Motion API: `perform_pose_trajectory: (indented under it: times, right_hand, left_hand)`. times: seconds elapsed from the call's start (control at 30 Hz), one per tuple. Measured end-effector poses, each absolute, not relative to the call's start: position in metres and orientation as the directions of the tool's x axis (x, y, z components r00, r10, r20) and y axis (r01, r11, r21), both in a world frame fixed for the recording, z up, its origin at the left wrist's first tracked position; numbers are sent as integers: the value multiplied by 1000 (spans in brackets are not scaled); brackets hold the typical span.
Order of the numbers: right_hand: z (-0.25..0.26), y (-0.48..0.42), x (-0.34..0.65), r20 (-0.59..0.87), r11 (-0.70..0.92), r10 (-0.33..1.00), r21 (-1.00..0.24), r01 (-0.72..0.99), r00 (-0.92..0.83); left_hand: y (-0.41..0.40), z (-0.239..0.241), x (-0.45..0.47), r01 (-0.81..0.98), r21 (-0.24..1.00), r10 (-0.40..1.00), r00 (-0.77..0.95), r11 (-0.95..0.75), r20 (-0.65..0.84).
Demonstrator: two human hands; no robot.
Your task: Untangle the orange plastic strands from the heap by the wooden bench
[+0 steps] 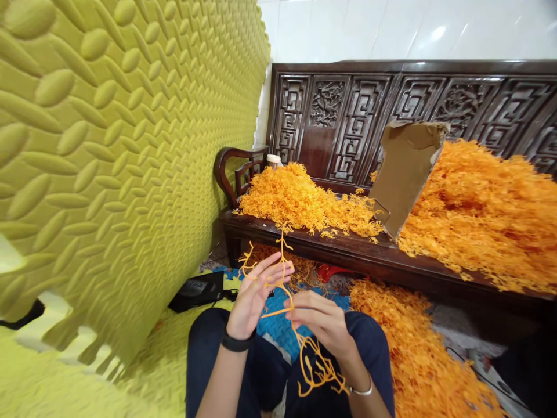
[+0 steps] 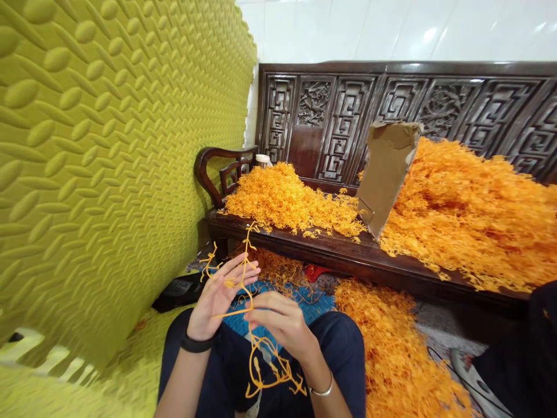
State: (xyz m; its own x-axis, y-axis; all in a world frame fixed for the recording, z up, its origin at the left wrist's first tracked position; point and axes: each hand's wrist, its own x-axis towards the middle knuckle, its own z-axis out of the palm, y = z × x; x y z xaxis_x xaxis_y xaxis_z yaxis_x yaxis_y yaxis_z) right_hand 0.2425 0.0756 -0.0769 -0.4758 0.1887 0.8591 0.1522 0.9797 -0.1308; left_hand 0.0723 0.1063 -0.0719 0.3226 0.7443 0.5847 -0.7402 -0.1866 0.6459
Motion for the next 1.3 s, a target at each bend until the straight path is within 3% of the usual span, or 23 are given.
perform_pose_trajectory:
  times: [0.47,0.63,0.77,0.9,1.03,1.13,1.3]
  right_hand:
    - [-103,84,251,842,958,266,-177,225,-469]
    - [-122,93,259,849,904,398,-300,304,-347]
    - [-136,96,273,828,817,545,-487,308,-136]
    - [-148,91,305,798,741,600,-578,342,48]
    - [-165,84,342,730,628,648,-673,390,217]
    - [-179,83,357,661,550,691,-743,381,292]
    - [-191,104,343,584,497,778,-797,342,232]
  left_hand:
    - [106,-78,67,-665,717,841,251,-210,480]
    - [110,-88,66,-583,785,881,236,-210,411]
    - [114,-108,61,-452,866,912,225,-215,344]
    - [123,-149,40,-226,952,927,266,-208,265]
    - [134,-201,8,81,972,976,24,-218,217]
    - [134,-225,-12,9,986,986,-17,-166,167]
    - [125,-229,-19,-138,986,992,-99,-91,78]
